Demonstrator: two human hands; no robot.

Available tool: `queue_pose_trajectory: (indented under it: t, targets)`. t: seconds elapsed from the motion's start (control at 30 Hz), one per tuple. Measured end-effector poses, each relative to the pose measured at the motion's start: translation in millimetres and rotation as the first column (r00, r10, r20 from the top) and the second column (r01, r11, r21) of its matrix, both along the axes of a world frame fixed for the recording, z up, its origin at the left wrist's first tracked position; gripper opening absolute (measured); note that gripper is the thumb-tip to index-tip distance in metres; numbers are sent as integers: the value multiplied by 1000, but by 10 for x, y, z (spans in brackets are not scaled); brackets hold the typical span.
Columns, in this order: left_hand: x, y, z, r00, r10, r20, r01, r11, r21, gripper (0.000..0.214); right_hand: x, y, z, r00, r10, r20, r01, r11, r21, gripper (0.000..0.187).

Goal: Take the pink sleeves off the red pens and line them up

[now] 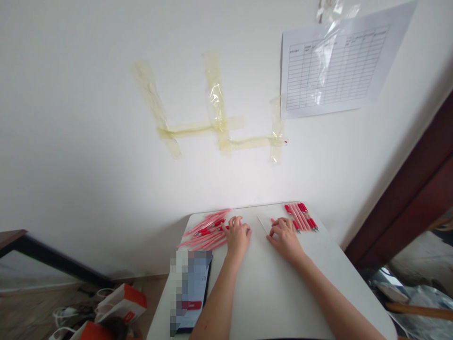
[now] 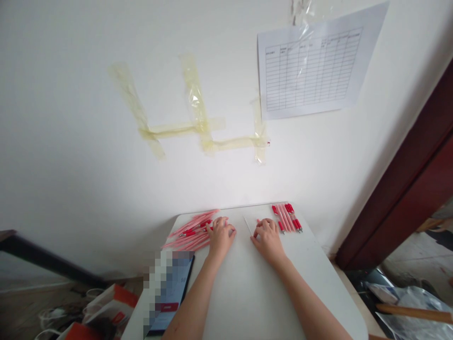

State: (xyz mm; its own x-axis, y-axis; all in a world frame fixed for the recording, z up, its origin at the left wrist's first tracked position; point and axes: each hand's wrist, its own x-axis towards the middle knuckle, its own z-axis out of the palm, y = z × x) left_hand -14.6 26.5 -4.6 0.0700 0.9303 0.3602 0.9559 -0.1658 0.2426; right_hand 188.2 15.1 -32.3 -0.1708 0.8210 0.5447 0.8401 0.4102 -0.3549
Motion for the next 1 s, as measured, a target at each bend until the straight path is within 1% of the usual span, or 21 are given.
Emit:
queue_pose_trajectory:
  t: [0.37, 0.53, 0.73, 1.0]
  targets:
    - [74, 15, -24, 994, 106, 33, -107, 994, 33, 11, -92, -25, -21, 998, 65, -18, -65, 998, 7, 7]
    - [80, 15, -30, 993, 109, 51, -110, 994, 27, 12, -104, -33, -8, 998, 70, 6, -70, 998, 3, 6]
    - [75, 12, -40, 994, 99, 55, -101, 994, 34, 13, -95, -22, -25, 997, 76, -1, -76, 997, 7, 7]
    - [73, 9, -10, 993, 108, 52, -109, 994, 11, 13, -77, -1, -58, 997, 71, 5, -71, 997, 42, 11]
